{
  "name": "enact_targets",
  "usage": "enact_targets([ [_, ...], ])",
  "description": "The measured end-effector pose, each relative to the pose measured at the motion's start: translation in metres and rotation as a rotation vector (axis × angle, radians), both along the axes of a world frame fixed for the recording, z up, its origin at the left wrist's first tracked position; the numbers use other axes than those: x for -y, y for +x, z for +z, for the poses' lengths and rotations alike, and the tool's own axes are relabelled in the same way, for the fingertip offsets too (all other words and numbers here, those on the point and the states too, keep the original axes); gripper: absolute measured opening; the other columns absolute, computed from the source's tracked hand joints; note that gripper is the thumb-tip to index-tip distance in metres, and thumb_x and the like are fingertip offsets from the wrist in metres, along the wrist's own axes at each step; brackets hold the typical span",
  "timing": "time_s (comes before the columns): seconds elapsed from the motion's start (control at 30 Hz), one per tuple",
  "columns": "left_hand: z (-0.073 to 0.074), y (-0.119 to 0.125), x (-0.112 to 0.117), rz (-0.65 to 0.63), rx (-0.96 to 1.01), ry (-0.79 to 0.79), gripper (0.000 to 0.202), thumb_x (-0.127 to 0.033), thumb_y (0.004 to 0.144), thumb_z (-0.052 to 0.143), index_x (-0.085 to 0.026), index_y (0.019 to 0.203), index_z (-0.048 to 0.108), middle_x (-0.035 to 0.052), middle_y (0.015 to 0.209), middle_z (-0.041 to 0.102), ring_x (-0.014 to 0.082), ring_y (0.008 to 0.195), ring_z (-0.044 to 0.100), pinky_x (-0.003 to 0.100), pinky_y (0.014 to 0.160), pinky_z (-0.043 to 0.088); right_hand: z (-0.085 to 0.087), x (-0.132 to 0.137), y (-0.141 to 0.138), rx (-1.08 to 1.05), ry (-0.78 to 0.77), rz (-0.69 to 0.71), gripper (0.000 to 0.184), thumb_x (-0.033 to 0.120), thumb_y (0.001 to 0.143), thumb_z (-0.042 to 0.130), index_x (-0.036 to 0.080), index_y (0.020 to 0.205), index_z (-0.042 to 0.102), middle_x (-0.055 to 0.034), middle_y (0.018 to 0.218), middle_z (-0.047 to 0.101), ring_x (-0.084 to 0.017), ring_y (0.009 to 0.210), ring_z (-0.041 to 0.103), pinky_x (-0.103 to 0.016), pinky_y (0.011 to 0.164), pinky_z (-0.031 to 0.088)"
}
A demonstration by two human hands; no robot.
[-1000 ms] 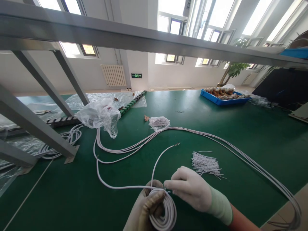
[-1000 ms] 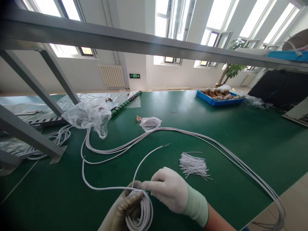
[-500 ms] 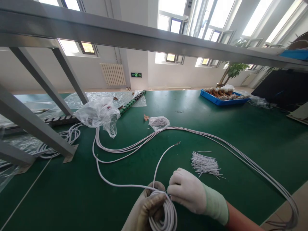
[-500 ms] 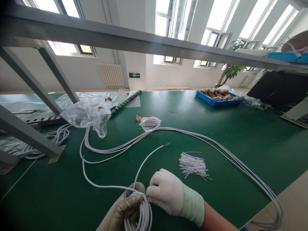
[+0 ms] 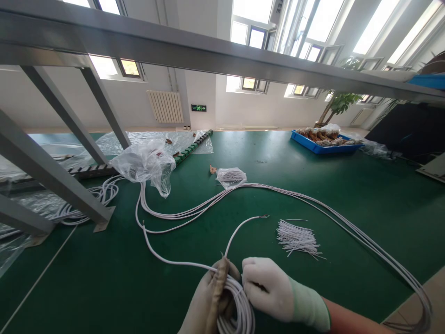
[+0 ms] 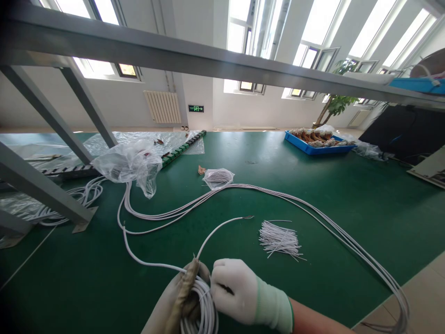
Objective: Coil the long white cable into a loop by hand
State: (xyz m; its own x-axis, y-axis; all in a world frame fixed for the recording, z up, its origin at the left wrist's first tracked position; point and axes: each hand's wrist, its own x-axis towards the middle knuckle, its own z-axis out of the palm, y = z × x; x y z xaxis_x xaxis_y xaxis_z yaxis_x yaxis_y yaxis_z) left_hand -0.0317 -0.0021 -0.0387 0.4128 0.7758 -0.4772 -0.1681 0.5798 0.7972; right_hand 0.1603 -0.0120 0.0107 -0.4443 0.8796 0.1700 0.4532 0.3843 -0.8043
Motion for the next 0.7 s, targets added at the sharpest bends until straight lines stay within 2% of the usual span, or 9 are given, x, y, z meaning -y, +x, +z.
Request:
enact_targets([
  [0.07,0.005,0.005,0.004,0.009,-0.151,0.106,0.058,-0.078,0.085,0.053,-0.023,0.087,0.068,0.0035,0.073,0.062,0.0222,0.066,0.059,0.034,0.062,0.048,-0.01,0.0,-0.007,-0.077,-0.335,-0.15,0.026,0.025,0.083,0.052,0.022,0.061,0.039,0.0036,0.062,0.04,-0.013,0.058,0.038,-0.027,0.054,0.029],
  [0.17,0.021,0.01,0.011,-0.028,-0.448,0.596,0.048,-0.064,0.095,0.049,-0.023,0.084,0.071,0.0054,0.081,0.061,0.0229,0.075,0.057,0.034,0.067,0.041,-0.023,0.0,-0.014,-0.167,-0.75,-0.214,0.03,0.037,0.083,0.05,0.025,0.057,0.04,0.0066,0.047,0.034,-0.012,0.042,0.035,-0.025,0.042,0.028],
  [0.2,0.026,0.01,0.013,-0.038,-0.498,0.709,0.047,-0.062,0.096,0.049,-0.023,0.081,0.071,0.006,0.082,0.06,0.0231,0.077,0.056,0.034,0.068,0.038,-0.026,0.0,-0.014,-0.187,-0.805,-0.202,0.032,0.041,0.084,0.048,0.025,0.058,0.039,0.0073,0.045,0.033,-0.012,0.038,0.033,-0.025,0.039,0.027],
  [0.27,0.035,0.01,0.013,-0.017,-0.52,0.665,0.048,-0.063,0.096,0.048,-0.023,0.078,0.069,0.0052,0.081,0.059,0.0223,0.075,0.054,0.034,0.066,0.036,-0.026,-0.001,-0.009,-0.214,-0.821,-0.184,0.036,0.047,0.088,0.046,0.025,0.061,0.04,0.0072,0.046,0.035,-0.011,0.037,0.033,-0.025,0.037,0.029],
  [0.37,0.044,0.006,0.008,0.073,-0.36,0.21,0.053,-0.075,0.088,0.052,-0.023,0.084,0.064,0.0002,0.069,0.055,0.0188,0.063,0.048,0.031,0.059,0.035,-0.017,-0.004,0.007,-0.235,-0.72,-0.247,0.045,0.057,0.097,0.04,0.021,0.074,0.051,0.0042,0.058,0.044,-0.012,0.046,0.041,-0.025,0.045,0.035],
  [0.43,0.05,0.002,0.002,0.094,-0.227,-0.011,0.06,-0.081,0.081,0.056,-0.022,0.09,0.063,-0.0022,0.064,0.054,0.0172,0.058,0.046,0.029,0.056,0.036,-0.01,-0.006,0.017,-0.183,-0.507,-0.285,0.043,0.056,0.101,0.041,0.018,0.092,0.059,0.0004,0.072,0.052,-0.015,0.06,0.05,-0.027,0.056,0.043],
  [0.53,0.059,-0.003,-0.003,0.078,-0.15,-0.092,0.062,-0.077,0.07,0.073,-0.02,0.093,0.063,-0.0021,0.066,0.058,0.0181,0.06,0.053,0.029,0.058,0.042,-0.006,-0.007,0.021,-0.057,-0.148,-0.126,0.025,0.041,0.1,0.056,0.02,0.109,0.064,-0.0045,0.094,0.057,-0.019,0.081,0.055,-0.031,0.073,0.047],
  [0.63,0.064,-0.004,-0.003,0.102,-0.11,-0.123,0.059,-0.067,0.062,0.085,-0.02,0.091,0.064,-0.0004,0.073,0.063,0.0197,0.068,0.058,0.031,0.067,0.048,-0.007,-0.006,0.012,0.011,0.058,0.045,0.018,0.035,0.101,0.055,0.022,0.1,0.066,-0.0045,0.095,0.056,-0.02,0.084,0.055,-0.032,0.074,0.044],
  [0.7,0.062,-0.002,-0.002,0.117,-0.077,-0.157,0.059,-0.069,0.064,0.083,-0.02,0.091,0.064,0.0004,0.076,0.064,0.0196,0.07,0.058,0.032,0.07,0.05,-0.007,-0.006,0.005,0.059,0.144,0.064,0.022,0.033,0.103,0.049,0.021,0.092,0.064,-0.0039,0.089,0.056,-0.019,0.081,0.052,-0.032,0.071,0.041],
])
